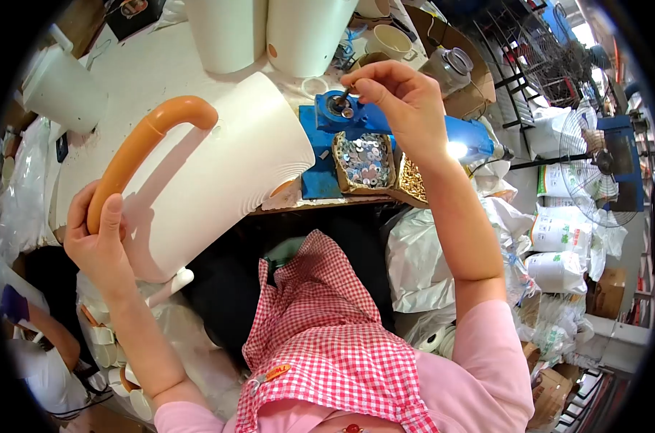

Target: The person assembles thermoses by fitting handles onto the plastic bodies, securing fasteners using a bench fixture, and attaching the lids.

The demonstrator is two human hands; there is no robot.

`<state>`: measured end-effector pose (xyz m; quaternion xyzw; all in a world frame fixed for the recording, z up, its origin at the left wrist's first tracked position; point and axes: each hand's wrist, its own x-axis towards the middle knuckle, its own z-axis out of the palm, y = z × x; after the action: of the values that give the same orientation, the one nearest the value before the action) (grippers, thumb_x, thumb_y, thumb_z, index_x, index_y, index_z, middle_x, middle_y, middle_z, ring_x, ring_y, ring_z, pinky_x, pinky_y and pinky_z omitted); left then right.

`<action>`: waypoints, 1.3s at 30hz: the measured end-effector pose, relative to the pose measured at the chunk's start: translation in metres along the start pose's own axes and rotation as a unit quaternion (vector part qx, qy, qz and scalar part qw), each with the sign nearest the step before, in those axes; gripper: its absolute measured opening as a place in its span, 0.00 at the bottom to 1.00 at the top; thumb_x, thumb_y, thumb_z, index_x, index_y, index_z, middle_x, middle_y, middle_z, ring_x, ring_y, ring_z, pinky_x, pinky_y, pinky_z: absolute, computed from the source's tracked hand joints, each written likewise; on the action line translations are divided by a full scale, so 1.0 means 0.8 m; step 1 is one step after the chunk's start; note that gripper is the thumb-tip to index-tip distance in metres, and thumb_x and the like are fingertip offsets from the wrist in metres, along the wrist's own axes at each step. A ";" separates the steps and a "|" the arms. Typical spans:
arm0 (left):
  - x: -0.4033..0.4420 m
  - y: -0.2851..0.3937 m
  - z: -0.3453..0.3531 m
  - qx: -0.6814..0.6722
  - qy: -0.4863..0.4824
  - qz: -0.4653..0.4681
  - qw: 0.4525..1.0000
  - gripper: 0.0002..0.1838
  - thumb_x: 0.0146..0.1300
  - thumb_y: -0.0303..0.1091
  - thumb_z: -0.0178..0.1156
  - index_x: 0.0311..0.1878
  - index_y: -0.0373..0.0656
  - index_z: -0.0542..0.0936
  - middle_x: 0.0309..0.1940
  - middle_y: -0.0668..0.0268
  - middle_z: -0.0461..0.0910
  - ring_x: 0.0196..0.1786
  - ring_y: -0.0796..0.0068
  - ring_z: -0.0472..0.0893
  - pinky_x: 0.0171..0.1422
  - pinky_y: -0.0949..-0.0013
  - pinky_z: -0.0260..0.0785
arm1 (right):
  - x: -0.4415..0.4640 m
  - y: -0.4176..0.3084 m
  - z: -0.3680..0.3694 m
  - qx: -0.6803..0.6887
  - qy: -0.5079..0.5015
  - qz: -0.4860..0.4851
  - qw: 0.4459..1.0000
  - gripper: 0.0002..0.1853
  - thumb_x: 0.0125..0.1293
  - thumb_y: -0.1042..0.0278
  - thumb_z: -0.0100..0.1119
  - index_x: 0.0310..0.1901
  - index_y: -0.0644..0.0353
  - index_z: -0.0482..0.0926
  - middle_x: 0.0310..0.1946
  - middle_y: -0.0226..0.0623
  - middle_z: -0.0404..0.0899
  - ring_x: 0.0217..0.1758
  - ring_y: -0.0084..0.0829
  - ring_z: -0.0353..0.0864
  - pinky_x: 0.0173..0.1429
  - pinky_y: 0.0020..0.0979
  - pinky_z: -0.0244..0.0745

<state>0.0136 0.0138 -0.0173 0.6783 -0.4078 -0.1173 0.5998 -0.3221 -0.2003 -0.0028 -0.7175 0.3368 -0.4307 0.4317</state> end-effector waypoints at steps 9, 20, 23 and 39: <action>0.003 -0.008 -0.008 -0.027 -0.002 -0.009 1.000 0.20 0.66 0.36 0.71 0.54 0.32 0.80 0.25 0.76 0.71 0.23 0.90 0.63 0.27 0.82 0.52 | 0.005 -0.005 -0.002 -0.016 -0.030 0.039 0.999 0.07 0.69 0.73 0.63 0.44 0.67 0.85 0.37 0.33 0.89 0.39 0.20 0.85 0.46 0.24 0.80; 0.004 -0.012 -0.009 -0.023 0.017 -0.012 1.000 0.19 0.63 0.39 0.74 0.51 0.36 0.82 0.24 0.77 0.72 0.24 0.90 0.63 0.27 0.83 0.52 | 0.004 0.001 0.005 -0.066 0.005 0.010 0.998 0.08 0.64 0.72 0.70 0.41 0.67 0.85 0.32 0.31 0.87 0.35 0.16 0.82 0.43 0.21 0.77; 0.002 -0.004 -0.008 -0.013 0.022 -0.042 0.999 0.20 0.64 0.40 0.73 0.52 0.36 0.82 0.23 0.76 0.71 0.23 0.89 0.64 0.27 0.82 0.51 | -0.016 0.001 0.014 -0.003 0.062 -0.021 0.998 0.08 0.65 0.73 0.68 0.44 0.66 0.84 0.32 0.31 0.87 0.33 0.18 0.82 0.42 0.22 0.78; -0.011 -0.011 -0.020 -0.005 0.021 0.010 1.000 0.20 0.69 0.37 0.68 0.56 0.32 0.80 0.27 0.72 0.71 0.26 0.85 0.66 0.29 0.79 0.53 | -0.098 0.149 -0.014 -0.529 -0.019 0.057 0.846 0.06 0.62 0.63 0.65 0.39 0.49 0.87 0.34 0.39 0.86 0.41 0.43 0.85 0.46 0.45 0.78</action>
<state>0.0224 0.0309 -0.0242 0.6739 -0.4012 -0.0993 0.6124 -0.3773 -0.1848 -0.1341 -0.8246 0.5459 -0.1476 0.0168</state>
